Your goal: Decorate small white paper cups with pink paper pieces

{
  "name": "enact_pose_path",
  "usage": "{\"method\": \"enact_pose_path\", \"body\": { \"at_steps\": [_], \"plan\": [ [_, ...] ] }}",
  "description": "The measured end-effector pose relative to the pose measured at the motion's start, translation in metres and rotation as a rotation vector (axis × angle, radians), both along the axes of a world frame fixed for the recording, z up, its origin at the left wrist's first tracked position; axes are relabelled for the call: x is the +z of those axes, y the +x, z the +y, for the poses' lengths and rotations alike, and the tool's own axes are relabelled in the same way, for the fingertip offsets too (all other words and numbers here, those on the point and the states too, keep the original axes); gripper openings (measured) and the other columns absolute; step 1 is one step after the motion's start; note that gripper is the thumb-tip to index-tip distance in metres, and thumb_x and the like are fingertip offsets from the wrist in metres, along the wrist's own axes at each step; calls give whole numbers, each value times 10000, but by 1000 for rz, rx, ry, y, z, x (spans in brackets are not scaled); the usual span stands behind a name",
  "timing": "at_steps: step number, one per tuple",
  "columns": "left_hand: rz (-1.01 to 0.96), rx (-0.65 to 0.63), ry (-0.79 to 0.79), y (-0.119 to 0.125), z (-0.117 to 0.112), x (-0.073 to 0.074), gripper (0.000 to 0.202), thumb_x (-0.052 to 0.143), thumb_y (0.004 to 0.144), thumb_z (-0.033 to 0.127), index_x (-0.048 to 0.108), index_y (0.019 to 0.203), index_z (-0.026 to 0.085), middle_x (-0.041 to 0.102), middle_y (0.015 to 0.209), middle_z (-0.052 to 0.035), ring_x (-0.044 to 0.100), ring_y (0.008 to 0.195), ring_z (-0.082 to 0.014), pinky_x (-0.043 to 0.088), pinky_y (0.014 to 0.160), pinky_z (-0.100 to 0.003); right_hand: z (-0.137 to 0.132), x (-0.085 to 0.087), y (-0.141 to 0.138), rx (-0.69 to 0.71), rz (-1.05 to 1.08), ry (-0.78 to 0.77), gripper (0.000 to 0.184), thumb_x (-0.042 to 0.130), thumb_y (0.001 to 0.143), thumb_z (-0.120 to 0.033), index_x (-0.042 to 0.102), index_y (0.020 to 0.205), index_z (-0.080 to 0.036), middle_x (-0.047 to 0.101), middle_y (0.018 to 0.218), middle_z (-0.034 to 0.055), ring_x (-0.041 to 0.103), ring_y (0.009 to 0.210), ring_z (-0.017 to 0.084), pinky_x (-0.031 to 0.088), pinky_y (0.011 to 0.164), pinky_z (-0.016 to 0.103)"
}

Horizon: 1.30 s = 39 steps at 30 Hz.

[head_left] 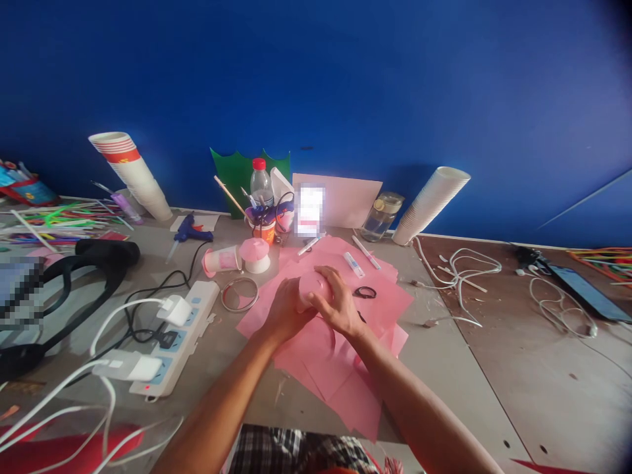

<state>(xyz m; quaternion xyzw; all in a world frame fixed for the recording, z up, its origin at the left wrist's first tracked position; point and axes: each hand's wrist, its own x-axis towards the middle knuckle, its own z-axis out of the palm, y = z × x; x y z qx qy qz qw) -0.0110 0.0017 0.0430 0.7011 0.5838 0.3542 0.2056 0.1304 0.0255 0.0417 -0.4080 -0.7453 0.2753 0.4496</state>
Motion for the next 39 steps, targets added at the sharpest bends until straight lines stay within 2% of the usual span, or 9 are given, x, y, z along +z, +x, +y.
{"method": "enact_pose_path", "body": {
  "at_steps": [3, 5, 10, 14, 17, 20, 23, 32, 39],
  "plan": [
    [-144, 2, -29, -2, -1, 1, 318, 671, 702, 284, 594, 997, 194, 668, 1000, -59, 625, 920, -240, 506, 769, -354, 1, -6, 4, 48, 152, -45, 577, 469, 857, -537, 398, 1328, -212, 524, 1285, 131, 487, 1206, 276, 392, 1012, 495],
    [-242, 10, -72, -4, -1, 0, 384, 674, 706, 284, 567, 1064, 193, 663, 1054, -65, 622, 965, -238, 509, 788, -349, 3, -12, 4, 45, 252, -70, 593, 415, 880, -558, 360, 1362, -219, 506, 1311, 130, 457, 1244, 273, 358, 1040, 510],
    [-472, 56, -213, -8, 1, -7, 522, 684, 711, 380, 515, 1153, 160, 661, 1069, -97, 610, 1000, -256, 503, 789, -351, 5, -19, 2, 64, 356, -140, 602, 453, 865, -565, 388, 1350, -214, 516, 1287, 134, 468, 1224, 265, 344, 1050, 502],
    [-689, -36, -210, -14, 5, -11, 528, 640, 754, 448, 538, 1160, 125, 645, 1109, -119, 581, 1050, -270, 470, 866, -366, 4, -14, -1, 85, 408, -207, 497, 464, 877, -520, 472, 1277, -225, 557, 1238, 108, 502, 1178, 246, 362, 1044, 465],
    [-888, -91, -241, -17, 7, -15, 522, 612, 773, 495, 580, 1148, 133, 653, 1106, -115, 567, 1068, -277, 455, 899, -377, 3, -11, -2, 85, 440, -285, 436, 502, 860, -503, 527, 1192, -220, 593, 1186, 103, 541, 1117, 245, 416, 994, 447],
    [-1135, -126, -319, -16, 7, -19, 487, 620, 777, 501, 614, 1122, 158, 675, 1046, -95, 584, 1041, -255, 464, 901, -370, 4, -11, -3, 91, 454, -346, 417, 550, 833, -490, 541, 1149, -218, 597, 1165, 103, 555, 1092, 245, 450, 954, 431],
    [-1309, -172, -391, -15, 6, -18, 498, 639, 765, 511, 629, 1096, 139, 686, 967, -89, 619, 961, -236, 495, 859, -368, 4, -12, -4, 84, 478, -336, 408, 565, 829, -473, 529, 1151, -225, 589, 1152, 99, 570, 1058, 233, 470, 928, 417],
    [-1424, -293, -574, -17, 4, -14, 603, 604, 791, 540, 545, 1250, 155, 687, 911, -116, 663, 746, -209, 522, 675, -324, 10, -15, -1, 6, 427, -164, 374, 531, 879, -395, 509, 1222, -247, 556, 1205, 101, 570, 1065, 222, 447, 955, 436],
    [-1459, -288, -664, -15, 2, -15, 529, 602, 810, 500, 577, 1205, 149, 689, 958, -133, 659, 847, -230, 540, 778, -394, 12, -16, 1, -18, 360, -158, 369, 535, 877, -401, 557, 1204, -232, 590, 1206, 103, 563, 1114, 239, 433, 985, 440]
  ]
}}
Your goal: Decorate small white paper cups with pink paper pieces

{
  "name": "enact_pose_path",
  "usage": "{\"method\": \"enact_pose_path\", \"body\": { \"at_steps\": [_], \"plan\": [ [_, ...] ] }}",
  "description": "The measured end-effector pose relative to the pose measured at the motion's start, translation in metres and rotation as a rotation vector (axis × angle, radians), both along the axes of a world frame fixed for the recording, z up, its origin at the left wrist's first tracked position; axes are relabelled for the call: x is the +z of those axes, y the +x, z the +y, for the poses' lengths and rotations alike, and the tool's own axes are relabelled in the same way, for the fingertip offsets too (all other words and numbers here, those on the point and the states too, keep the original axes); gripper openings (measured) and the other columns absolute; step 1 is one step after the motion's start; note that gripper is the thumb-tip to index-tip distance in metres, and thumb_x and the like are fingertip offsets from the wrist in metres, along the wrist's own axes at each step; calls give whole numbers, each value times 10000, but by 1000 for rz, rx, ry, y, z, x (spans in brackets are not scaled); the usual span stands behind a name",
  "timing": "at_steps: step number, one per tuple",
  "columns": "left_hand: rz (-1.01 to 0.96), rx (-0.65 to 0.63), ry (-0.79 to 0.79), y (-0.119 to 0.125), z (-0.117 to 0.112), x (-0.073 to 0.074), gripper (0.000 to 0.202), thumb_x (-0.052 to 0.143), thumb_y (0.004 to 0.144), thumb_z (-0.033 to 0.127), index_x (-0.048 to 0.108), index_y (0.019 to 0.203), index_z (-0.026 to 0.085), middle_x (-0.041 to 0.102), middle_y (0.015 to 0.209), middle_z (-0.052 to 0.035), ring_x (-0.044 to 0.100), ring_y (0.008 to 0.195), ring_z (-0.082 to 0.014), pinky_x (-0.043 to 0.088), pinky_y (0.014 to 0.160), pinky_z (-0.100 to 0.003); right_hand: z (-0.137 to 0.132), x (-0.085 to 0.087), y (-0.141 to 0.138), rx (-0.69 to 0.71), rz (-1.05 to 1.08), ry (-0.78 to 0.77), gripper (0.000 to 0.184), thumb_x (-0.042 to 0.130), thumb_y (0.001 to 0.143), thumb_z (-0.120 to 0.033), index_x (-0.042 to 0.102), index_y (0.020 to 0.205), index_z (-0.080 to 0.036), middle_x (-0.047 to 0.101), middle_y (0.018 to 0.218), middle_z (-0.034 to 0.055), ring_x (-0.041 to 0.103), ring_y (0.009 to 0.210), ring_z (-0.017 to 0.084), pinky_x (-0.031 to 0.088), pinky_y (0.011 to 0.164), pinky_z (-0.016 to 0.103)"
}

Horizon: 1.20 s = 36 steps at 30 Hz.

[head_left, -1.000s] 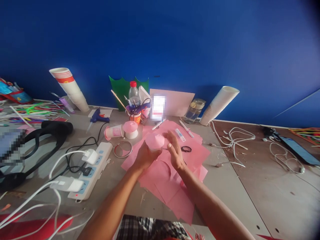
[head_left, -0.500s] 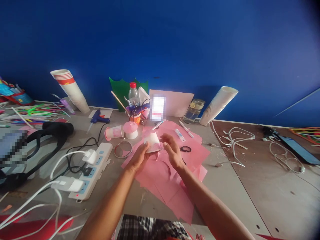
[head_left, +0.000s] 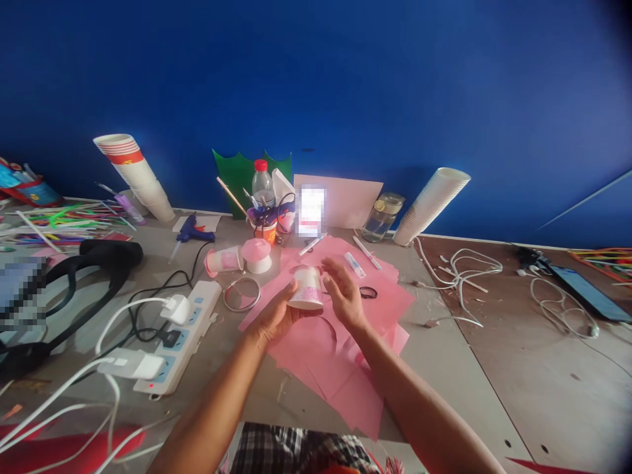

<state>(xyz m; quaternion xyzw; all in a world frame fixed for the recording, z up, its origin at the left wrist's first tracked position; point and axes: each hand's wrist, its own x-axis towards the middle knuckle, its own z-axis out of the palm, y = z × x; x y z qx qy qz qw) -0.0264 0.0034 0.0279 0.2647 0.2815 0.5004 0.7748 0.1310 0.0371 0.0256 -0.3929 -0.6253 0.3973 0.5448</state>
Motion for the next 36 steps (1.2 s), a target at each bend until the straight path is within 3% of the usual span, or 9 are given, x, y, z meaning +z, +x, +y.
{"method": "enact_pose_path", "body": {
  "at_steps": [7, 14, 30, 36],
  "plan": [
    [21, -43, -65, 3, -3, 1, 454, 610, 817, 465, 594, 1140, 146, 690, 921, -120, 661, 858, -229, 548, 781, -387, 0, 4, 6, 91, -47, 7, 395, 530, 883, -374, 549, 1259, -255, 559, 1310, 75, 494, 1229, 249, 387, 1038, 429],
    [10, -34, -100, 3, -1, -1, 450, 620, 811, 465, 583, 1119, 139, 683, 903, -116, 662, 840, -217, 545, 778, -377, -2, 7, 4, 164, -56, -20, 343, 505, 896, -349, 598, 1212, -250, 623, 1224, 52, 558, 1136, 233, 421, 997, 394],
    [47, 14, -112, 6, -1, 0, 440, 588, 830, 465, 615, 1070, 97, 686, 884, -133, 661, 764, -213, 559, 711, -370, -3, 9, 1, 134, -97, -24, 343, 494, 896, -353, 608, 1199, -242, 638, 1205, 55, 573, 1117, 236, 442, 984, 408],
    [19, 48, -72, 4, 0, 3, 419, 567, 846, 449, 611, 1092, 113, 686, 899, -127, 653, 746, -200, 566, 669, -358, -8, 9, -1, 14, -141, -27, 423, 527, 877, -364, 532, 1271, -210, 559, 1309, 99, 504, 1220, 254, 422, 1011, 429]
  ]
}}
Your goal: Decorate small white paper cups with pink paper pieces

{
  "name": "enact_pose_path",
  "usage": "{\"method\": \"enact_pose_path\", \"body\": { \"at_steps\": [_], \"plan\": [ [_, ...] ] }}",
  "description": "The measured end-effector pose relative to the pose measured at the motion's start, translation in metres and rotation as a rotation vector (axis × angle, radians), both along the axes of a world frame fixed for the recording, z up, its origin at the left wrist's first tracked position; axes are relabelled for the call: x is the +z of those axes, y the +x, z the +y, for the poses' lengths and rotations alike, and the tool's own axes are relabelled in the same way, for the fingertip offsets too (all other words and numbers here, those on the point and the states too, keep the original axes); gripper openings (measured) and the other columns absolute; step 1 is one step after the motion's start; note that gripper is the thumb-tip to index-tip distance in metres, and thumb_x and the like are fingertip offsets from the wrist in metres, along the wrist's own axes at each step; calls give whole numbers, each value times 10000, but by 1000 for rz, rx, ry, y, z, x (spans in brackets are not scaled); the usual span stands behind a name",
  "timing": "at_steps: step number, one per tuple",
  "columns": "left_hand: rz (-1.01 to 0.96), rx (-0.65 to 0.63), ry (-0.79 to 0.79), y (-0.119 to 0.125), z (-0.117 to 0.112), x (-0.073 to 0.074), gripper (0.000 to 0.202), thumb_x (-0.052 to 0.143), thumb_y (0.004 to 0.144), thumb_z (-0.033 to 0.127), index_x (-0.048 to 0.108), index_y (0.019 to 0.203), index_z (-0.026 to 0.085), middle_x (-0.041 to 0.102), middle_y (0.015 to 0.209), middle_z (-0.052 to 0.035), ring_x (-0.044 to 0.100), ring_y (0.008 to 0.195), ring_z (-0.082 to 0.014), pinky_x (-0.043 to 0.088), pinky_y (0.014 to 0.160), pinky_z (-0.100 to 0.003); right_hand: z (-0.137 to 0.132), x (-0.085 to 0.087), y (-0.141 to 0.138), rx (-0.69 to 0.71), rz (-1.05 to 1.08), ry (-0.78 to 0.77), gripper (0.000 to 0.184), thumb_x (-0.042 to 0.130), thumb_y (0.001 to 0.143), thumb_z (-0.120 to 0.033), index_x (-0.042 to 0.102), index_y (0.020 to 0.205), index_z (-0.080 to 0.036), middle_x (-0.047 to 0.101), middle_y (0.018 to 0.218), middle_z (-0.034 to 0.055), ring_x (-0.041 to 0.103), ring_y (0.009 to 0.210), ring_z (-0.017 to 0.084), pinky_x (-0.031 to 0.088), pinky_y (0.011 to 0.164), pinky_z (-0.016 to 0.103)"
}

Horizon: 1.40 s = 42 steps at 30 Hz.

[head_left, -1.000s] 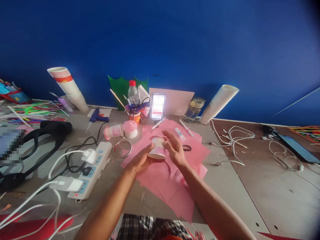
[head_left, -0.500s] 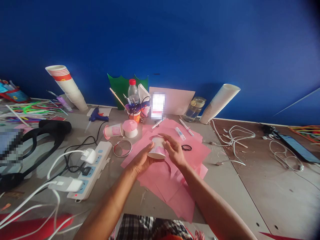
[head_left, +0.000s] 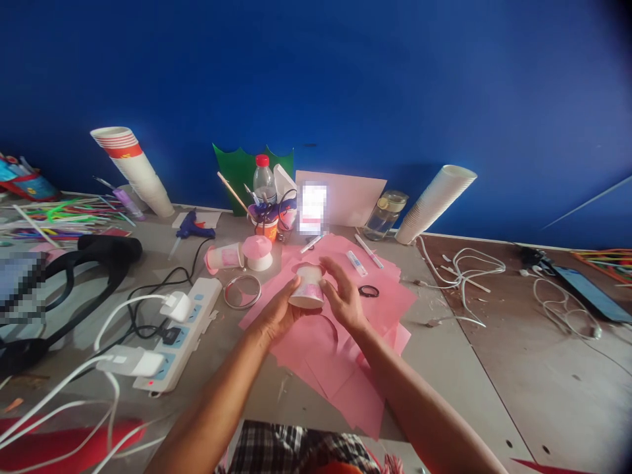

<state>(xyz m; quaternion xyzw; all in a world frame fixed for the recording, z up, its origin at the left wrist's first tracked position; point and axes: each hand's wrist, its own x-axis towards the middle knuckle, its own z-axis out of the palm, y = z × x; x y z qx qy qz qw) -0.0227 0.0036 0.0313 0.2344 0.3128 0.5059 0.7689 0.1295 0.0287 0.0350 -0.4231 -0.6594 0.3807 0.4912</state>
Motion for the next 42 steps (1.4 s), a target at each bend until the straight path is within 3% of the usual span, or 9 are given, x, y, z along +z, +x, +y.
{"method": "enact_pose_path", "body": {
  "at_steps": [8, 12, 17, 42],
  "plan": [
    [-19, 20, -8, -2, 1, -1, 408, 583, 836, 448, 613, 1061, 108, 689, 862, -118, 652, 722, -192, 571, 680, -370, 0, -2, -2, 43, -26, -4, 381, 511, 875, -398, 572, 1191, -193, 616, 1189, 98, 555, 1140, 260, 511, 892, 386],
    [-10, 16, 6, -2, 1, 0, 412, 573, 841, 451, 613, 1075, 114, 688, 862, -117, 654, 731, -195, 573, 686, -369, 2, -4, -1, 16, 1, -20, 414, 544, 859, -380, 536, 1234, -204, 587, 1249, 104, 532, 1175, 260, 487, 926, 397],
    [-10, 27, -13, -1, 1, 1, 406, 587, 829, 457, 622, 1040, 111, 683, 850, -113, 651, 711, -187, 576, 685, -371, 4, -3, -1, 57, -29, 73, 326, 528, 870, -361, 584, 1150, -201, 596, 1207, 99, 538, 1147, 243, 416, 1005, 409],
    [-8, 42, 4, -2, -1, 1, 410, 586, 836, 441, 618, 1084, 116, 682, 875, -108, 645, 736, -187, 579, 685, -371, 3, 2, -1, 73, -38, 59, 315, 531, 861, -349, 574, 1132, -195, 599, 1180, 105, 547, 1112, 241, 427, 969, 401]
  ]
}}
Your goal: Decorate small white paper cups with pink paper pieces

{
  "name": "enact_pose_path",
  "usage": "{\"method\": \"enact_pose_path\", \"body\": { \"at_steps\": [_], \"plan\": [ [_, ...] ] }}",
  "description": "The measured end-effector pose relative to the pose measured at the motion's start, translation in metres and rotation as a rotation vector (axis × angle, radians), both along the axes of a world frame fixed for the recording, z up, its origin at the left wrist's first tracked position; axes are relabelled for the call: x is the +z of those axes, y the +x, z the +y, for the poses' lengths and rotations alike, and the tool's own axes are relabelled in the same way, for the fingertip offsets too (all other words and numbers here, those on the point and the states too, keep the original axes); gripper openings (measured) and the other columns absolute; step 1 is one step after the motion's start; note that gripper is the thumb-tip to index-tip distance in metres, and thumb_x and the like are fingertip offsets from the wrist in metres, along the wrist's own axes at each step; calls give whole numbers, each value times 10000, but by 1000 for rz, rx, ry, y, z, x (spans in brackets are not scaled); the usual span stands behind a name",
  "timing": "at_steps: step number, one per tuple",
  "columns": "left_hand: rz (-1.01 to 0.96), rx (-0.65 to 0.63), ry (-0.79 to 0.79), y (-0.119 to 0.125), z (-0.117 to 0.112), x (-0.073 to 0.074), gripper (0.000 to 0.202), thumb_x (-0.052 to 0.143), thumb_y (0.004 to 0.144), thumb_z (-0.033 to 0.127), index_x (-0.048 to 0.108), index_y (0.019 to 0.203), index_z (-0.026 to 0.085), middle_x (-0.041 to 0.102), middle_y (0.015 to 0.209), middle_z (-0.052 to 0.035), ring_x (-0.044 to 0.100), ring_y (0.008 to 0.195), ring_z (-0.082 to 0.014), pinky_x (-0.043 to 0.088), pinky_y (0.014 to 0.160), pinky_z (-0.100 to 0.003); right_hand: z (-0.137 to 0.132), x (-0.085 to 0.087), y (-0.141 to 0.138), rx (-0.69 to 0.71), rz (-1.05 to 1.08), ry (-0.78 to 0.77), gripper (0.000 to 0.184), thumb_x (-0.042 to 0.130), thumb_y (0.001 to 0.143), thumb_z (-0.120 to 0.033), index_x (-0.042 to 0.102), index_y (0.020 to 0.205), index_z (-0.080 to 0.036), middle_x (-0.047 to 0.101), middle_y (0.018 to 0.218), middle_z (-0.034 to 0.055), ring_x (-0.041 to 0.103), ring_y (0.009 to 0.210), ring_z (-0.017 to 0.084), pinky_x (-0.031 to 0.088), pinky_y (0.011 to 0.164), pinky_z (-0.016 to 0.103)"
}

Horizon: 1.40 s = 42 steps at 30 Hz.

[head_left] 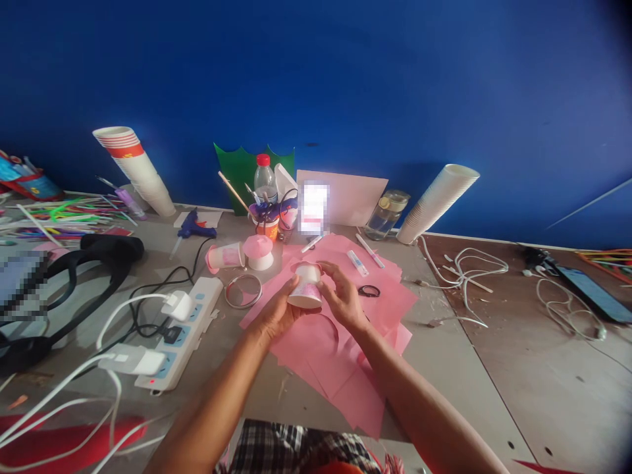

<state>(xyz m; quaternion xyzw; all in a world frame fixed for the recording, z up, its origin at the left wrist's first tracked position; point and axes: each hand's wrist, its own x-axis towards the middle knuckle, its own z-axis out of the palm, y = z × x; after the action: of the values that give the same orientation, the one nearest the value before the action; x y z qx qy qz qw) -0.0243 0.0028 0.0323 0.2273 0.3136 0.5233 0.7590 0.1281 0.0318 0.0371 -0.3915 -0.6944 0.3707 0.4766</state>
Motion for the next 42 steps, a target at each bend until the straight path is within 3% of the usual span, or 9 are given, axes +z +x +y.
{"method": "enact_pose_path", "body": {
  "at_steps": [9, 15, 21, 42],
  "plan": [
    [-11, -23, 7, 0, 2, 0, 393, 585, 835, 444, 634, 1058, 125, 684, 874, -103, 638, 710, -178, 573, 663, -358, 1, -2, 1, -16, -22, 6, 316, 541, 857, -348, 578, 1134, -201, 588, 1197, 105, 541, 1127, 247, 447, 954, 404],
    [24, -69, 54, 0, 1, 3, 460, 558, 849, 459, 600, 1168, 131, 673, 993, -132, 639, 739, -183, 564, 665, -350, 3, -3, 6, -34, -33, 8, 522, 573, 838, -392, 456, 1318, -224, 478, 1339, 137, 484, 1210, 276, 498, 897, 429],
    [45, -74, 40, 0, 0, -1, 436, 566, 844, 456, 623, 1123, 126, 684, 944, -127, 640, 732, -182, 558, 665, -341, 4, -3, 8, 20, -83, 28, 478, 560, 851, -430, 508, 1291, -250, 413, 1407, 123, 391, 1307, 301, 473, 941, 473],
    [21, -86, 24, -1, 0, -6, 389, 582, 840, 418, 621, 1109, 140, 671, 938, -106, 640, 760, -180, 566, 665, -337, 2, -4, 7, 52, -87, 65, 390, 578, 843, -385, 542, 1198, -227, 463, 1347, 132, 461, 1235, 292, 481, 923, 465]
  ]
}}
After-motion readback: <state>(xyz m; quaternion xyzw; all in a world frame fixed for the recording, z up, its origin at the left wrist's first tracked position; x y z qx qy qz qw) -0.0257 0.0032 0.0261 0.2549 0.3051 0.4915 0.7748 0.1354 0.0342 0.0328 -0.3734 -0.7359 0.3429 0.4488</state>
